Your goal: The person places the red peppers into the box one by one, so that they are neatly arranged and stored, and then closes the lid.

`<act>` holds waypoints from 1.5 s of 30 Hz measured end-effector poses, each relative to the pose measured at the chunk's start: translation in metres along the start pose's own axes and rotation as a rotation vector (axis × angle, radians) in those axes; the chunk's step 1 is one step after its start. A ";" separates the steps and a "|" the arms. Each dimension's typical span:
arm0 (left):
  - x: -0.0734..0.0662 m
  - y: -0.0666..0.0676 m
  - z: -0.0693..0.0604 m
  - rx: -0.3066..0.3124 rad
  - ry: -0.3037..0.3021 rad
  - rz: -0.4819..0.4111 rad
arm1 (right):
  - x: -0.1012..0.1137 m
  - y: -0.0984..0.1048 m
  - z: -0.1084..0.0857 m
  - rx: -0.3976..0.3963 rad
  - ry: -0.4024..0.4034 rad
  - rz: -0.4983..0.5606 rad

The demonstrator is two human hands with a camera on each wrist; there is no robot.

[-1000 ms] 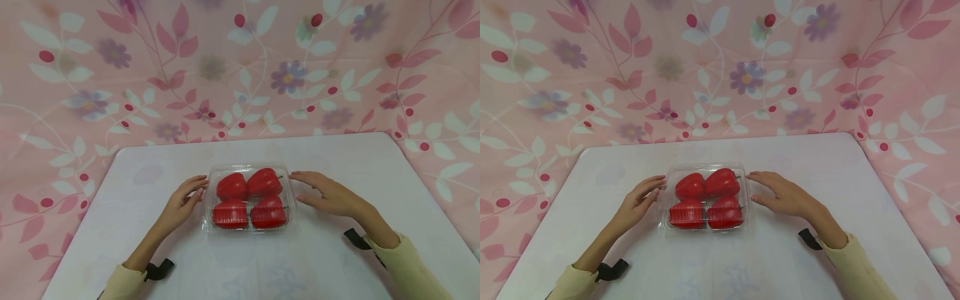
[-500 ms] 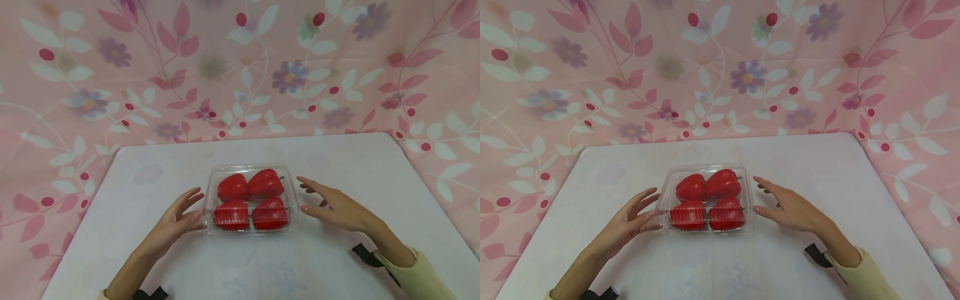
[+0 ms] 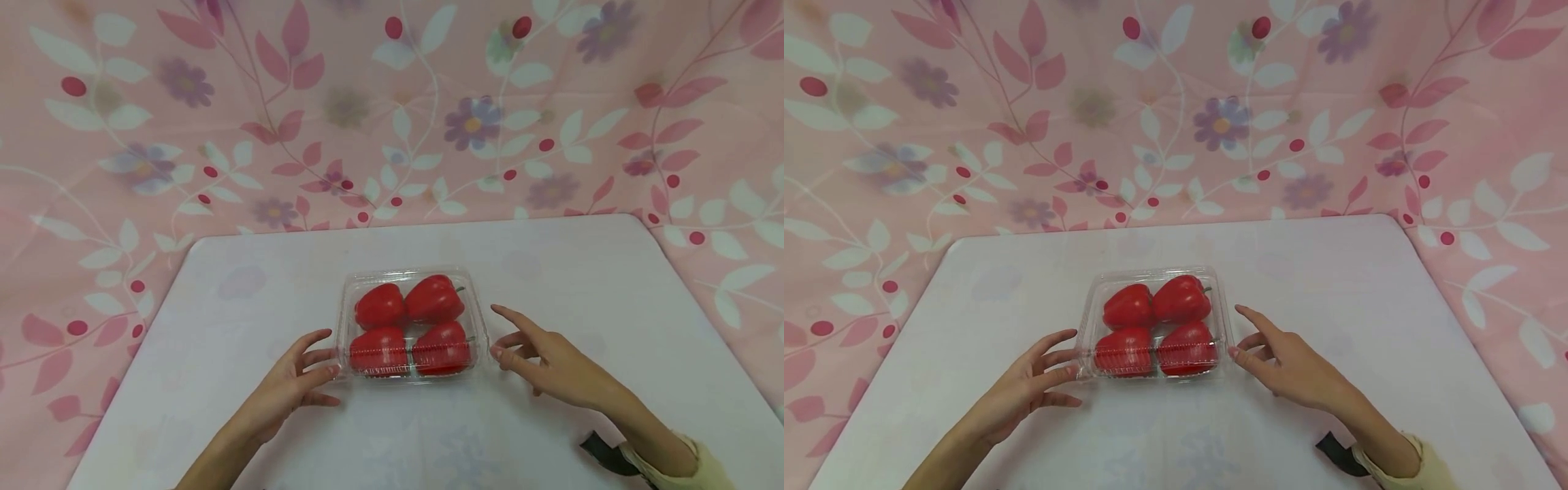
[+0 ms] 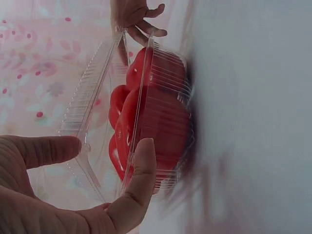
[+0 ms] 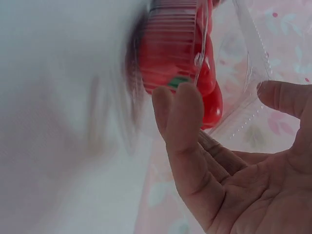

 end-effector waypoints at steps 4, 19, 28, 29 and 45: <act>0.006 0.000 0.001 -0.023 0.033 0.012 | 0.000 -0.005 -0.001 0.033 0.024 0.053; 0.019 0.002 0.004 -0.023 0.060 0.028 | -0.004 -0.023 0.000 0.120 -0.008 0.340; 0.020 0.002 0.006 -0.030 0.040 0.049 | -0.007 -0.033 0.002 0.117 -0.035 0.403; 0.020 0.002 0.006 -0.030 0.038 0.051 | -0.007 -0.033 0.002 0.115 -0.035 0.403; 0.018 0.004 0.008 0.024 0.030 0.053 | -0.006 -0.035 0.003 0.094 -0.011 0.401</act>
Point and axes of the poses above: each hand's wrist, its own z-axis towards the middle knuckle, its own y-axis out of the back of the hand, x = y × z, the point moved 7 cm from there along z, towards the middle knuckle, and after that the axes turned 8 degrees about -z, right-handed, at the moved point
